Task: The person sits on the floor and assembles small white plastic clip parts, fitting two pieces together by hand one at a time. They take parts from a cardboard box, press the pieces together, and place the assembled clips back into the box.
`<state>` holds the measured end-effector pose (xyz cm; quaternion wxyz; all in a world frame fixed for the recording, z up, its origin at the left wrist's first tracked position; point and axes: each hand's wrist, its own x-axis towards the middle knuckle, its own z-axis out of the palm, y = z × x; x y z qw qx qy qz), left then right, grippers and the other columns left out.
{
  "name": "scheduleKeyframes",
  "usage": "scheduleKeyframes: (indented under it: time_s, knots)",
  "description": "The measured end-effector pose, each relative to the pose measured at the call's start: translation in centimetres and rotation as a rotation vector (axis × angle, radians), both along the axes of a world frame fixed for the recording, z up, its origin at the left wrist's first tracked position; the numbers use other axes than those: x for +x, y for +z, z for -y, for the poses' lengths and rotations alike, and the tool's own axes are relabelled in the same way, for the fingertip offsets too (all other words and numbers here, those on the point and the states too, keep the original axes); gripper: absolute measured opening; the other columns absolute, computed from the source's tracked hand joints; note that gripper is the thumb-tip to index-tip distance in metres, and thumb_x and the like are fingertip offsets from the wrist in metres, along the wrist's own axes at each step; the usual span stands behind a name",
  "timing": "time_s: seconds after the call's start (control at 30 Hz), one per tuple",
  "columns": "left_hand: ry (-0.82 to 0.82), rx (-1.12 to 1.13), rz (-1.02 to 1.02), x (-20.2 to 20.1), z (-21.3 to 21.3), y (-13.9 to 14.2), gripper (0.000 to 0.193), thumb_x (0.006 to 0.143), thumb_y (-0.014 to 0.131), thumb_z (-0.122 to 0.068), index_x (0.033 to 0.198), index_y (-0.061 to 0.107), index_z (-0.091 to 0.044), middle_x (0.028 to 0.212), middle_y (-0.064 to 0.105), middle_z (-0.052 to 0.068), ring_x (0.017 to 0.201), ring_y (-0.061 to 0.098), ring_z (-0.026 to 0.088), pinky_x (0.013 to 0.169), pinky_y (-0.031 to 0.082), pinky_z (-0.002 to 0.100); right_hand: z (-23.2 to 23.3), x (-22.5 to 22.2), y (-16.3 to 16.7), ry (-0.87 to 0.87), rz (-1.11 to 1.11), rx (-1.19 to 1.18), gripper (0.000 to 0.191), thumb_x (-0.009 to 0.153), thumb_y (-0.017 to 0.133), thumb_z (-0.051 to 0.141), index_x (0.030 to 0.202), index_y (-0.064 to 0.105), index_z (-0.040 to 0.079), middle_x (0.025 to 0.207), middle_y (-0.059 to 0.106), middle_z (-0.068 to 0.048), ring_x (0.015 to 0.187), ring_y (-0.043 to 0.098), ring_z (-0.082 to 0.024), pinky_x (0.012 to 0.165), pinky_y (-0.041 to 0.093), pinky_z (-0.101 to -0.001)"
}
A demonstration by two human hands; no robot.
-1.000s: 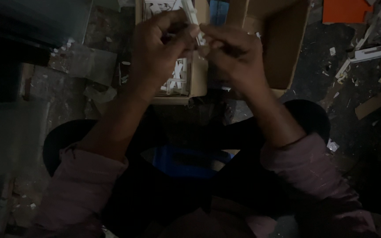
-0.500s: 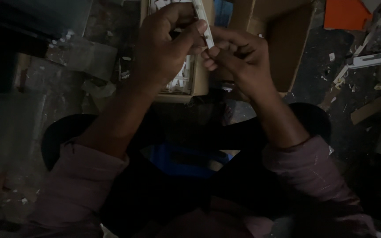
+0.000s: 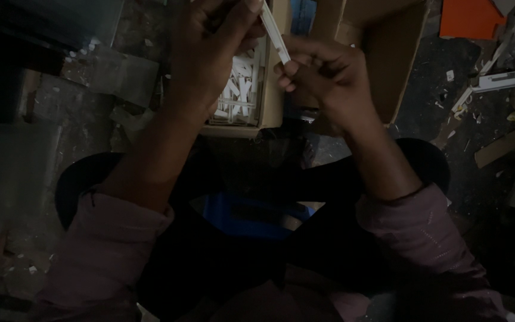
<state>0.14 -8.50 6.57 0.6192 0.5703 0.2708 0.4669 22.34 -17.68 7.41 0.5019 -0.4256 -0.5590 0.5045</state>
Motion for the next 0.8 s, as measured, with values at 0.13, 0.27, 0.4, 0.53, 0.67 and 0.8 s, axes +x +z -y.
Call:
scheduleKeyframes:
  time_s: [0.13,0.27,0.4,0.53,0.67,0.8]
  knots:
    - [0.032,0.054,-0.007,0.2,-0.3,-0.3,0.03,0.116,0.068,-0.037,0.123,0.073,-0.008,0.105,0.077,0.004,0.103,0.08,0.013,0.092,0.07,0.031,0.1,0.0,-0.3,0.034,-0.043,-0.033,0.032,0.117,0.06,-0.001,0.148,0.063,0.004,0.115,0.076,-0.014,0.098,0.076,-0.018,0.085,0.065,-0.0313]
    - [0.039,0.171,0.013,0.4,-0.5,-0.6,0.029,0.118,0.066,-0.037,0.117,0.072,-0.009,0.097,0.074,0.002,0.09,0.079,0.011,0.081,0.069,0.027,0.0,-0.2,-0.6,0.075,-0.032,-0.001,0.033,0.118,0.058,0.0,0.151,0.058,0.004,0.117,0.077,-0.013,0.1,0.078,-0.018,0.087,0.065,-0.0308]
    - [0.077,0.238,-0.017,0.5,-0.6,-0.9,0.029,0.119,0.065,-0.036,0.115,0.072,-0.008,0.092,0.074,0.003,0.088,0.078,0.011,0.08,0.069,0.027,0.1,-0.4,-0.6,0.054,0.006,0.045,0.03,0.119,0.058,0.002,0.149,0.061,0.004,0.113,0.077,-0.012,0.096,0.078,-0.018,0.082,0.066,-0.0296]
    - [0.089,0.281,-0.015,0.6,-0.6,-1.1,0.028,0.119,0.064,-0.035,0.115,0.072,-0.008,0.094,0.074,0.003,0.084,0.078,0.01,0.076,0.068,0.026,0.3,-0.4,-0.2,0.02,0.059,0.006,0.028,0.117,0.06,0.002,0.145,0.064,0.001,0.108,0.077,-0.013,0.097,0.077,-0.018,0.084,0.065,-0.031]
    - [0.097,0.214,0.009,0.7,-0.5,-1.1,0.026,0.119,0.065,-0.032,0.119,0.07,-0.007,0.099,0.075,0.004,0.09,0.079,0.012,0.079,0.069,0.027,0.2,-0.3,0.0,0.012,0.007,-0.025,0.028,0.118,0.06,0.008,0.145,0.064,0.001,0.11,0.077,-0.013,0.098,0.076,-0.017,0.086,0.065,-0.0315]
    - [0.105,0.227,0.024,0.5,-0.6,-0.8,0.027,0.118,0.063,-0.035,0.119,0.069,-0.008,0.101,0.075,0.004,0.093,0.079,0.012,0.081,0.068,0.028,-0.1,-0.4,-0.4,0.005,-0.031,-0.117,0.021,0.116,0.061,0.015,0.129,0.07,0.001,0.106,0.077,-0.011,0.095,0.077,-0.017,0.081,0.065,-0.0313]
